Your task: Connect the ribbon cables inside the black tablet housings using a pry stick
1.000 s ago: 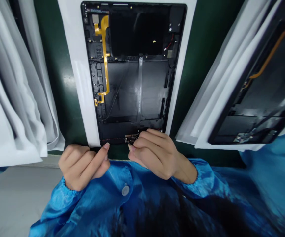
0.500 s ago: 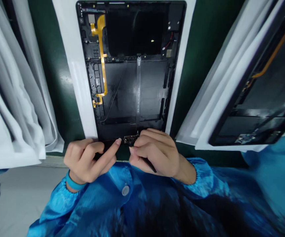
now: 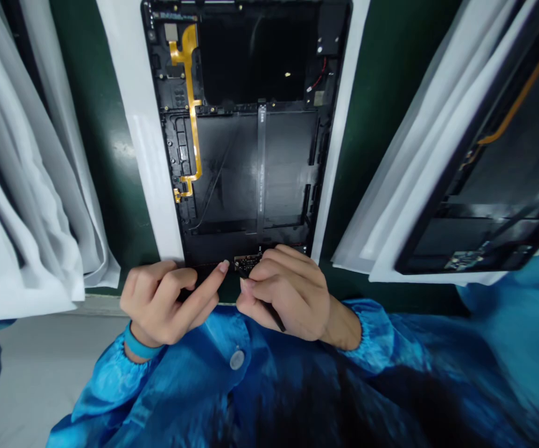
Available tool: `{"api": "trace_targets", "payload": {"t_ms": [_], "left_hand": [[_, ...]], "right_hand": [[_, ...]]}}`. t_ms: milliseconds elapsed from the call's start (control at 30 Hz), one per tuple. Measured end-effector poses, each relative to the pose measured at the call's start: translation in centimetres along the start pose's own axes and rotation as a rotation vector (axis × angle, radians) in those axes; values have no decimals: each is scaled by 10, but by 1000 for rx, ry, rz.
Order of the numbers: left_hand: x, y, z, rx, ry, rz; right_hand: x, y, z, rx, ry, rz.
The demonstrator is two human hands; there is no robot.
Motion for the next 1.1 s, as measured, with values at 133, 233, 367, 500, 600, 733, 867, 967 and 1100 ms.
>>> {"api": "trace_targets", "payload": {"t_ms": [133, 233, 367, 500, 600, 733, 867, 967, 1100], "left_hand": [[-2, -2, 1, 23, 8, 22], [-2, -2, 1, 35, 13, 30], [-2, 1, 1, 6, 27, 24], [-1, 2, 0, -22, 40, 51], [-1, 2, -1, -25, 58, 45], [-2, 2, -1, -38, 65, 53], [-3, -1, -3, -60, 65, 61], [-4, -1, -1, -71, 51, 83], [-10, 1, 2, -71, 134, 105]], "right_hand": [[-1, -1, 1, -11, 2, -23], [0, -2, 4, 21, 19, -22], [2, -2, 12, 115, -5, -27], [4, -1, 17, 169, -11, -73], [5, -1, 17, 147, 2, -105], [9, 1, 18, 155, -2, -162], [12, 3, 19, 153, -38, -220], [10, 4, 18, 195, -214, -247], [1, 3, 12, 329, -504, -269]]}}
Point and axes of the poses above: each hand's wrist, its own y-axis away from the middle knuckle, its own x-axis out of the palm, z = x × y, the point moved 1 cm from there along -y, towards the middle knuckle, and after that the axes turned 12 degrees about y, right-handed, at the moved point
